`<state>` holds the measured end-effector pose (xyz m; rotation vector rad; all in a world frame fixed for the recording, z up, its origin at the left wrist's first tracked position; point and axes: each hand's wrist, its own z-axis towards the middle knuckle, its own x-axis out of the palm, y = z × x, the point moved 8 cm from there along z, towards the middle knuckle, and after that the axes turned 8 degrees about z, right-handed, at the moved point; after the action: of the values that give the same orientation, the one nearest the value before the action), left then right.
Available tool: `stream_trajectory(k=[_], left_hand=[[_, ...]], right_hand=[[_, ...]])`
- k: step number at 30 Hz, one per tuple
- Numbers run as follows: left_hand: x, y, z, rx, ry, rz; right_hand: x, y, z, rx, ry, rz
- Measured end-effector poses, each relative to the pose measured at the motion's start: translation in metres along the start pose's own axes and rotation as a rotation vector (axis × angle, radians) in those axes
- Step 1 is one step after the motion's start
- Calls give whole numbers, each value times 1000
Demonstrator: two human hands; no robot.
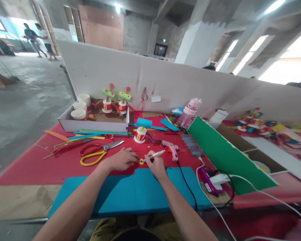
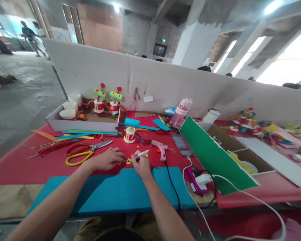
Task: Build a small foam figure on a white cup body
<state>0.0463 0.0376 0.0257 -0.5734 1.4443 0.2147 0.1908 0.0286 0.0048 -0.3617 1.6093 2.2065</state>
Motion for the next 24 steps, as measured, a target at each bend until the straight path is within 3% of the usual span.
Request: stream_trajectory(k=[24], left_hand=[[-1,-4,3,17,24,36]], right_hand=[[0,1,-1,35,14,28]])
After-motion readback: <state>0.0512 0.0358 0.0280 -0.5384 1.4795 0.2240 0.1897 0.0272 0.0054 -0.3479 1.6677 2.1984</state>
